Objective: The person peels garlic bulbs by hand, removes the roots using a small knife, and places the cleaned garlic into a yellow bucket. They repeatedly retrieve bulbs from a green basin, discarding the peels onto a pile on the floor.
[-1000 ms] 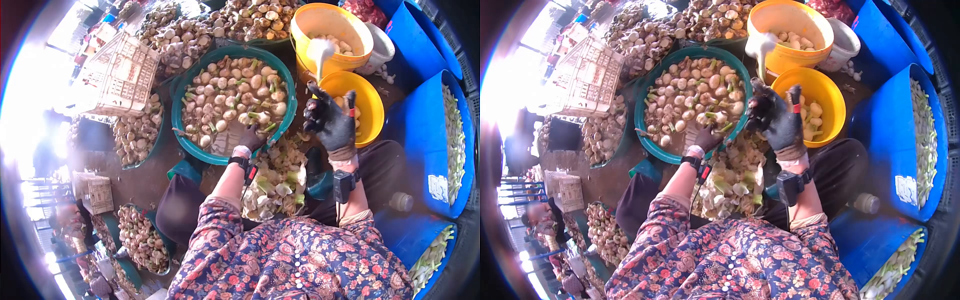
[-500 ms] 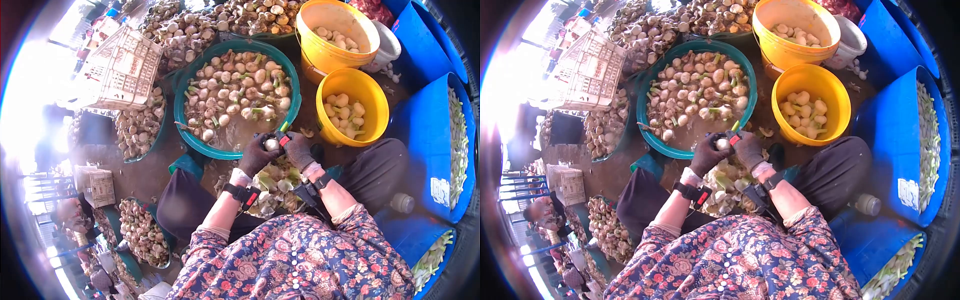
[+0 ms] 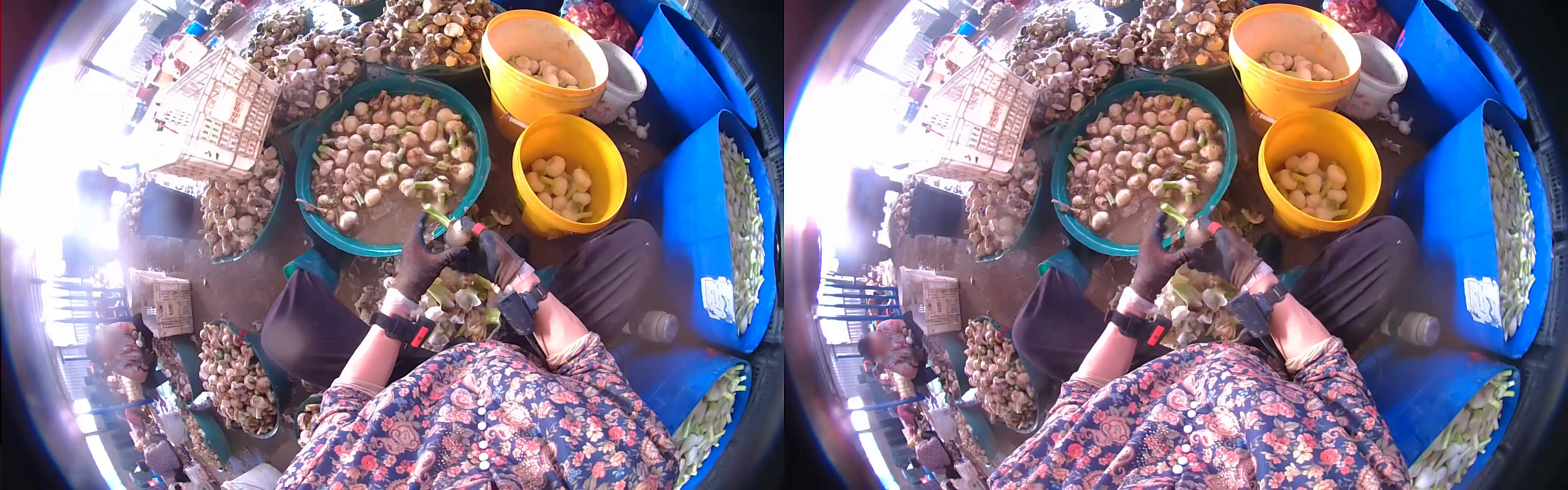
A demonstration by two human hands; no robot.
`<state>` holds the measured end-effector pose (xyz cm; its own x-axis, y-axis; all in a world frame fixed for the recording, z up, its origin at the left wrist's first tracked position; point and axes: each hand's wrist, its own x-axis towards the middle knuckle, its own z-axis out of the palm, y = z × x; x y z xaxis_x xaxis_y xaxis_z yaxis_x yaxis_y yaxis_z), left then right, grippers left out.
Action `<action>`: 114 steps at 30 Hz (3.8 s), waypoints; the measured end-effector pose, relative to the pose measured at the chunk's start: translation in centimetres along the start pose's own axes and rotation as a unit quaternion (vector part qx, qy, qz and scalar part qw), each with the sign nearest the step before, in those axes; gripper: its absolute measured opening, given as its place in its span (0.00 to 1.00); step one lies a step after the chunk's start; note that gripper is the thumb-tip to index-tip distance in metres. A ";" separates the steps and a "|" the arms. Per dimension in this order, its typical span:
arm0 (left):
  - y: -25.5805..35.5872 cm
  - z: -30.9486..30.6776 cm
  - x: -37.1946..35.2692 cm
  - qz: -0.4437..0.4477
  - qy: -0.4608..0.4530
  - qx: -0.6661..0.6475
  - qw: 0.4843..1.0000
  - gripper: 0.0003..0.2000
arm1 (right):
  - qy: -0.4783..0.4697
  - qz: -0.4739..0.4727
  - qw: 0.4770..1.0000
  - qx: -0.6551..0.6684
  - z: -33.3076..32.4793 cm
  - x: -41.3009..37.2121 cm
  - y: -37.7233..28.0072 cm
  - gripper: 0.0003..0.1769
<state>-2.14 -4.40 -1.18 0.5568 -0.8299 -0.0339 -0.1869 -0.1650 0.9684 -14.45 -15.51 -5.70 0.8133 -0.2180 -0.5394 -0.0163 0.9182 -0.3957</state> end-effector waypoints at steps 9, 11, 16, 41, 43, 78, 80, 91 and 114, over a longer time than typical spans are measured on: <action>-0.4 -1.9 0.0 0.115 -0.099 0.325 0.933 0.16 | -0.009 0.011 0.969 -0.247 0.6 -1.3 -1.7 0.23; 0.0 -1.8 -0.7 -0.059 -0.114 0.131 0.983 0.14 | -0.021 -0.023 0.935 -0.353 1.7 -2.6 -3.2 0.26; 0.2 -3.5 -0.4 -0.269 -0.117 -0.292 0.910 0.11 | -0.159 -0.165 0.917 -0.326 2.1 -2.7 -3.0 0.28; 2.5 -3.1 -2.6 0.023 -0.090 0.000 0.996 0.07 | 0.101 -0.075 0.992 0.009 2.3 0.1 0.6 0.12; 4.0 -4.2 -3.5 -0.044 -0.126 -0.072 0.988 0.06 | 0.091 -0.010 0.980 0.176 -1.1 1.0 -0.5 0.09; 2.8 -2.4 0.2 0.056 -0.118 0.109 0.985 0.11 | 0.036 -0.306 0.849 -0.428 2.2 -1.2 -2.3 0.07; 2.6 -2.4 0.3 0.065 -0.127 0.129 0.981 0.10 | 0.030 -0.318 0.840 -0.440 2.3 -1.4 -2.3 0.07; 1.3 -4.0 -3.7 -0.023 -0.366 0.415 0.833 0.11 | 0.205 -0.083 0.960 -0.173 2.1 -1.7 -3.6 0.16; -8.9 0.0 8.6 -0.122 -0.116 -0.010 0.986 0.33 | 0.256 -0.223 0.804 -0.488 -0.9 2.3 -4.1 0.22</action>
<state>4.37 -10.08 -10.10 0.3825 -0.8670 -0.3193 -0.0540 -0.3660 0.9291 -13.00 -20.12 -5.98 0.5226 -0.7908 -0.3187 -0.4422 0.0682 -0.8943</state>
